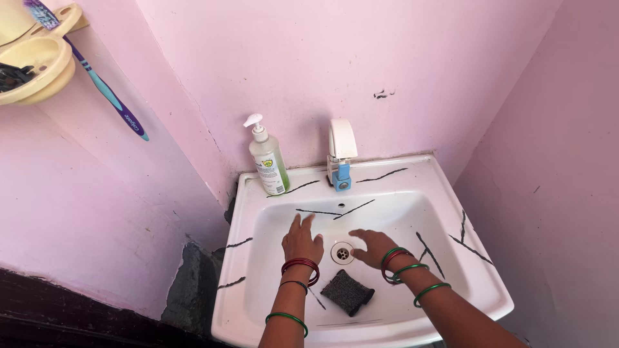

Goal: The person scrubs a white bathroom sink with a dark sponge, focusing on the basin, drain, and faucet area. They move a soap dispenser aside to reach the back edge, then continue scrubbing the sink surface and around the drain.

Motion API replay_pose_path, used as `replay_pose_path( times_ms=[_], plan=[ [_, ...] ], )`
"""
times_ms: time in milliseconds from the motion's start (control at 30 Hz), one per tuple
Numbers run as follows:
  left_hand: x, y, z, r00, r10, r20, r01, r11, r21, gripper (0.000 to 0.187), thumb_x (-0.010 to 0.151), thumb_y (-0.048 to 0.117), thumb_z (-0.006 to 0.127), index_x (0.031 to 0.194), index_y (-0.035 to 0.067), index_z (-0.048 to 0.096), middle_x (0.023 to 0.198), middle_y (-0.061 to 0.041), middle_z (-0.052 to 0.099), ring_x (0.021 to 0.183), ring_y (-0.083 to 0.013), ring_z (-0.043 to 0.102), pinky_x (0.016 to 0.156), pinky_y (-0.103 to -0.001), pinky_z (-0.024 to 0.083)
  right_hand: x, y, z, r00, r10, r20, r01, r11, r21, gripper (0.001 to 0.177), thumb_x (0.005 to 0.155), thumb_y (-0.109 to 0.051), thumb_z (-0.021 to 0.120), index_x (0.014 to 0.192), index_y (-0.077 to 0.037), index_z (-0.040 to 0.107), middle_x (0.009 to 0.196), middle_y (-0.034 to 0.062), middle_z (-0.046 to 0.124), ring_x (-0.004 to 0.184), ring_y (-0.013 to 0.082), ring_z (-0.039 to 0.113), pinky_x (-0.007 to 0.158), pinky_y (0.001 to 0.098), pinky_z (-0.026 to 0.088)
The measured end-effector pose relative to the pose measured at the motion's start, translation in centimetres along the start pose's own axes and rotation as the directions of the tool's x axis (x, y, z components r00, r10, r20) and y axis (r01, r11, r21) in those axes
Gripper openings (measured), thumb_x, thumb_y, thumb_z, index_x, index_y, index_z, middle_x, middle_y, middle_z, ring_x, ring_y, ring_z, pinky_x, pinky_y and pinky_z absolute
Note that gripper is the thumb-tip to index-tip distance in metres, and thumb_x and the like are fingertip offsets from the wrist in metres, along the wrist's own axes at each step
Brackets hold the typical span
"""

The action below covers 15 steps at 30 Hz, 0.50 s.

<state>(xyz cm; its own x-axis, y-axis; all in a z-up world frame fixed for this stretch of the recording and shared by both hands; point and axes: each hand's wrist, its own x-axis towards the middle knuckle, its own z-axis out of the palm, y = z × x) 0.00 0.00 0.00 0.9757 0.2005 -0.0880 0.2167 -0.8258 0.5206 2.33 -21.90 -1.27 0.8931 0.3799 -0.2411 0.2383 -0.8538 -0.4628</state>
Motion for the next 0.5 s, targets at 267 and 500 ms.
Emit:
replay_pose_path(
  times_ms=[267, 500],
  plan=[
    [0.2, 1.2, -2.5, 1.000, -0.008, -0.016, 0.008, 1.000, 0.022, 0.070, 0.096, 0.011, 0.059, 0.157, 0.035, 0.032, 0.167, -0.010, 0.023, 0.153, -0.0300, 0.024, 0.122, -0.059, 0.021, 0.4, -1.6, 2.8, 0.976, -0.014, 0.216, 0.021, 0.999, -0.028, 0.065, 0.088, -0.040, 0.073, 0.147, -0.024, 0.050, 0.147, 0.0097, 0.057, 0.136, 0.0272, 0.056, 0.116, 0.0391, 0.042],
    [2.4, -2.1, -3.2, 0.994, -0.102, 0.025, 0.098, 0.987, 0.125, 0.061, 0.099, 0.016, 0.057, 0.153, 0.035, 0.038, 0.168, -0.005, 0.022, 0.156, -0.0269, 0.019, 0.125, -0.058, 0.015, 1.0, -3.0, 6.1, 0.895, 0.001, 0.445, 0.051, 0.993, -0.105, 0.087, 0.087, -0.045, 0.073, 0.160, -0.034, 0.029, 0.165, 0.0109, 0.031, 0.150, 0.0306, 0.037, 0.122, 0.0485, 0.034]
  ],
)
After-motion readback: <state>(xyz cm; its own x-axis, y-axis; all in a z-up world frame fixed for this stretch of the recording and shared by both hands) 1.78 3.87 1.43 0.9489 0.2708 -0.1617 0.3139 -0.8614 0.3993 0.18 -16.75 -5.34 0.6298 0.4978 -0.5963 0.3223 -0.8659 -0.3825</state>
